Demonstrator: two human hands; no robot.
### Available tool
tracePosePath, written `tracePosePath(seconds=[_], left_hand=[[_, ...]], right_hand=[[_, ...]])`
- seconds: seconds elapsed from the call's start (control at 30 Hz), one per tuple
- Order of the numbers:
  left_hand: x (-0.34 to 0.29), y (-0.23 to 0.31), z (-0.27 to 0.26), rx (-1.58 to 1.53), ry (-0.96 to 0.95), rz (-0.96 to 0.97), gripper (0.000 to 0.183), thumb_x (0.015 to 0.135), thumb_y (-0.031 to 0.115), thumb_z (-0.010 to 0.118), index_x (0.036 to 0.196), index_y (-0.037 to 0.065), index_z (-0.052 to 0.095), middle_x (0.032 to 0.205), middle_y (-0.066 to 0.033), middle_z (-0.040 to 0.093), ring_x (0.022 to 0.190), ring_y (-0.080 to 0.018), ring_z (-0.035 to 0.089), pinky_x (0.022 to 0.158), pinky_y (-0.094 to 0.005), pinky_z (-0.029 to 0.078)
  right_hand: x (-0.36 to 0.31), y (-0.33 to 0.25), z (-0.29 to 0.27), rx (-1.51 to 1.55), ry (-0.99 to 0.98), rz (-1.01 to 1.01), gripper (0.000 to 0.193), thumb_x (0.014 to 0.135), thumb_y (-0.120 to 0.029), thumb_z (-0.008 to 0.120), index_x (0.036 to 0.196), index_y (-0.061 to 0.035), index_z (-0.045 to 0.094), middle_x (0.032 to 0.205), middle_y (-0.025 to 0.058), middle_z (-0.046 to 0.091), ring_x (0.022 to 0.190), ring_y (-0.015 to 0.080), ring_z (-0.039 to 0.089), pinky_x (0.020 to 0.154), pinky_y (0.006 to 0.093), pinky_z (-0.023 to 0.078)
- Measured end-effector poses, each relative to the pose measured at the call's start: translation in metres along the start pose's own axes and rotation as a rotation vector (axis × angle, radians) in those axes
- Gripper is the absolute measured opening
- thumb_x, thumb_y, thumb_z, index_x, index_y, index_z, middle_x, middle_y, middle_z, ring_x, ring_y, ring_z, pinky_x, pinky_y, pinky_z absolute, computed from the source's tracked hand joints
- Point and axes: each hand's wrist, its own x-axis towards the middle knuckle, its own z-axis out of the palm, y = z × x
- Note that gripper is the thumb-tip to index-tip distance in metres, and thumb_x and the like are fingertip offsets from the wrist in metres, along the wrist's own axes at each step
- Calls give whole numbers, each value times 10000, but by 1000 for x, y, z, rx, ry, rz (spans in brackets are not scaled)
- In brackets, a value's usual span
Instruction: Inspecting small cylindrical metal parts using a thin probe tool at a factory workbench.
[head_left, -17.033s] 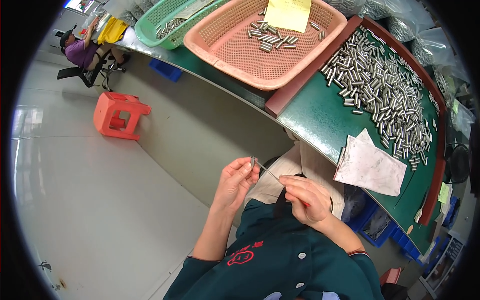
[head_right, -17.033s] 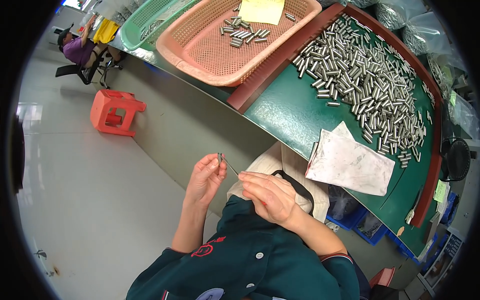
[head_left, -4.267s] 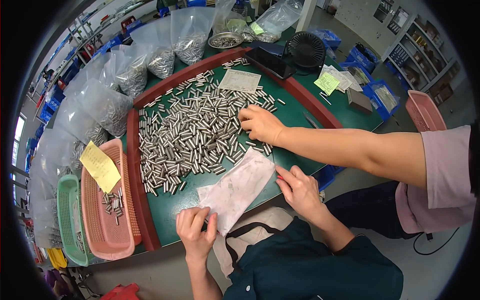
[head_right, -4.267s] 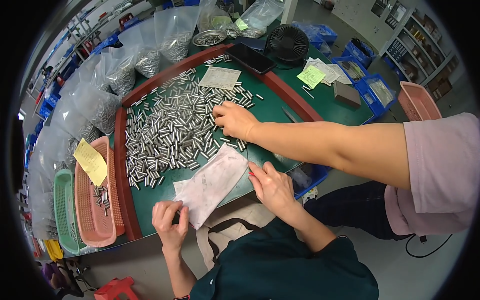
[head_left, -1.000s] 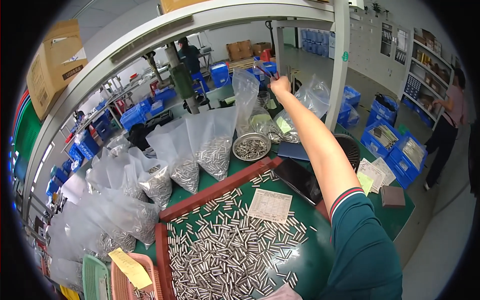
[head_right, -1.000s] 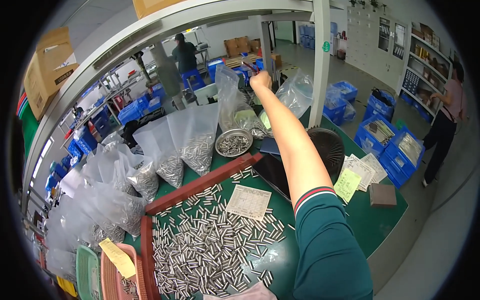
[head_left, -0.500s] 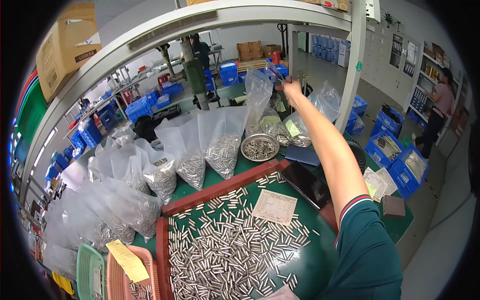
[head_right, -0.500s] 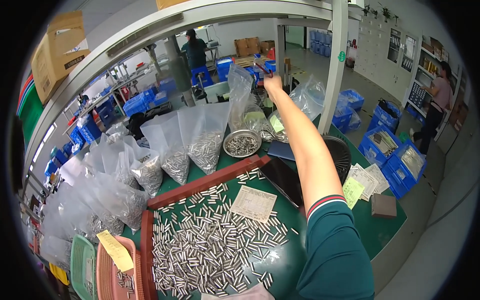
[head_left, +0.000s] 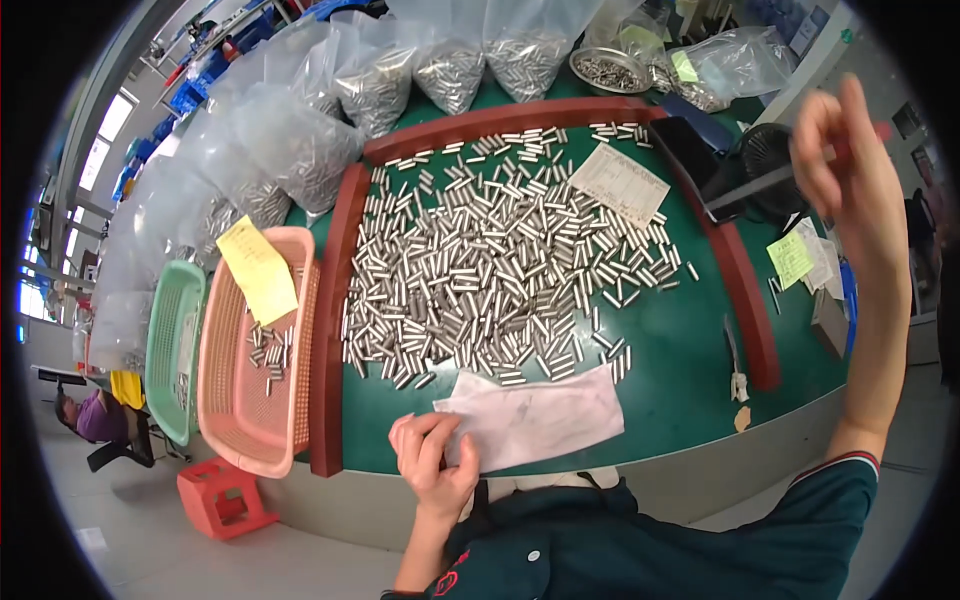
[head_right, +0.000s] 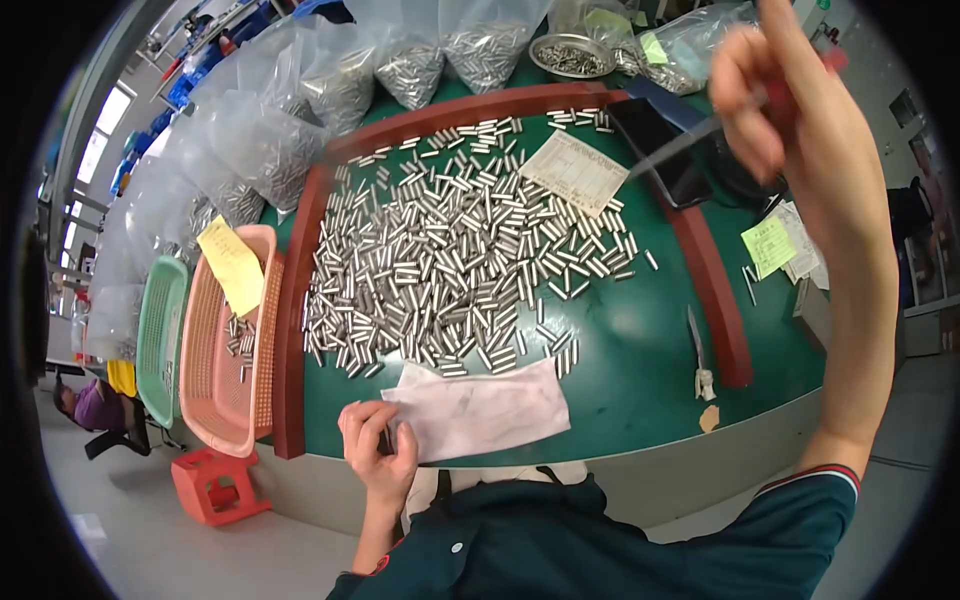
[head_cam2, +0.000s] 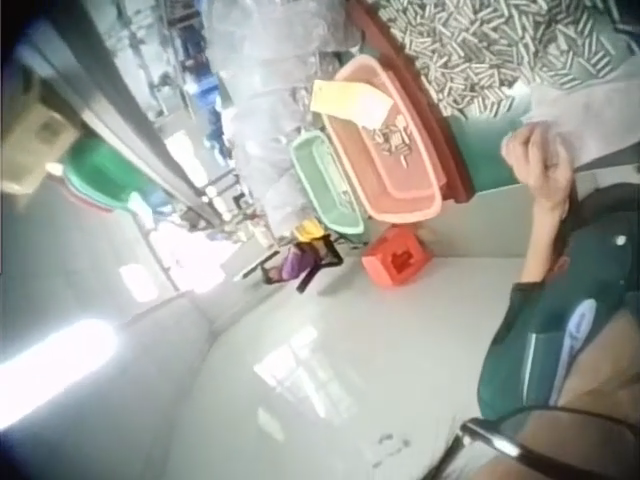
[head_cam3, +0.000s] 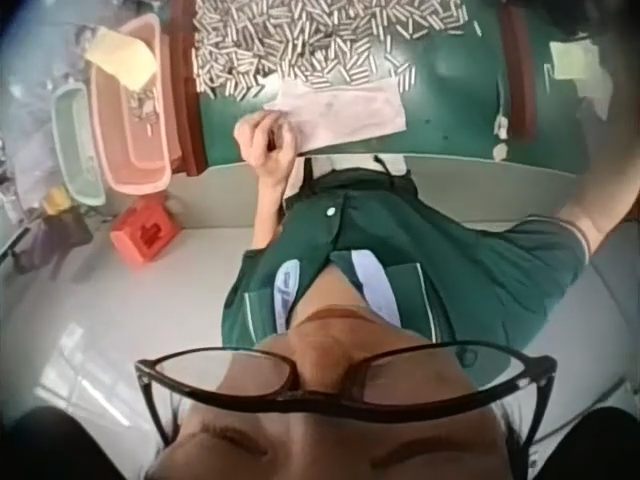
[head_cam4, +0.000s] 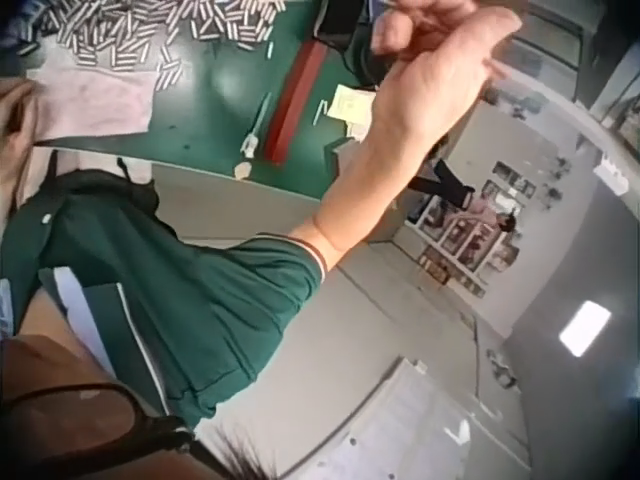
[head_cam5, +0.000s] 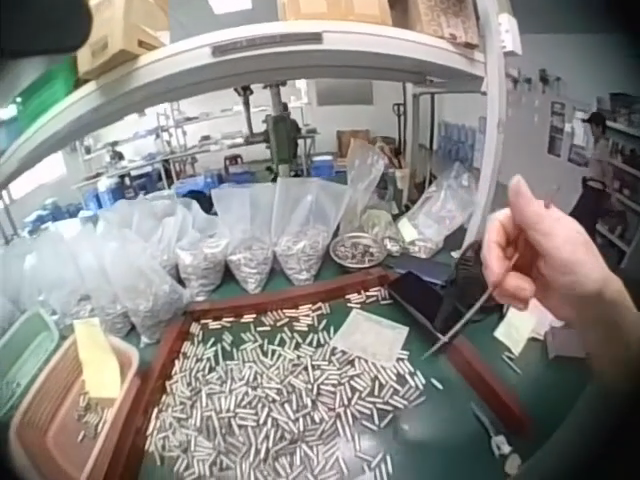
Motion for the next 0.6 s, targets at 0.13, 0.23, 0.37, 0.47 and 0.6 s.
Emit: tracePosePath(seconds=[0.13,0.23,0.37,0.47,0.6], left_hand=[[9,7,-7,24,12,38,155,613,37,651,753,49,587,719,-49,524,671,-198,496,702,-323,340],[28,6,2,59,-21,62,151,623,1,636,754,51,580,692,-45,515,672,-199,501,676,-308,347],[50,6,6,133,-20,91,131,634,12,644,735,58,574,696,-35,516,670,-194,505,661,-305,339],[59,5,11,147,-54,93,139,639,13,645,745,61,569,705,-39,512,683,-202,503,648,-316,339],[66,4,21,152,-59,98,125,652,42,647,749,61,571,712,-47,522,691,-213,507,645,-326,344]], right_hand=[[-103,28,29,66,-57,-93,423,912,-313,384,637,-8,488,581,54,483,494,87,425,453,207,339],[-153,49,65,34,85,46,159,827,-59,488,723,36,562,659,75,522,581,116,493,519,207,383],[-186,80,118,205,369,55,110,839,-10,461,818,48,553,750,87,525,628,118,507,550,212,409],[-197,89,139,357,445,87,111,848,-3,441,823,52,534,758,87,510,646,115,505,568,211,422],[-202,100,149,346,334,40,103,839,17,440,827,52,536,770,91,509,638,113,500,567,211,425]])
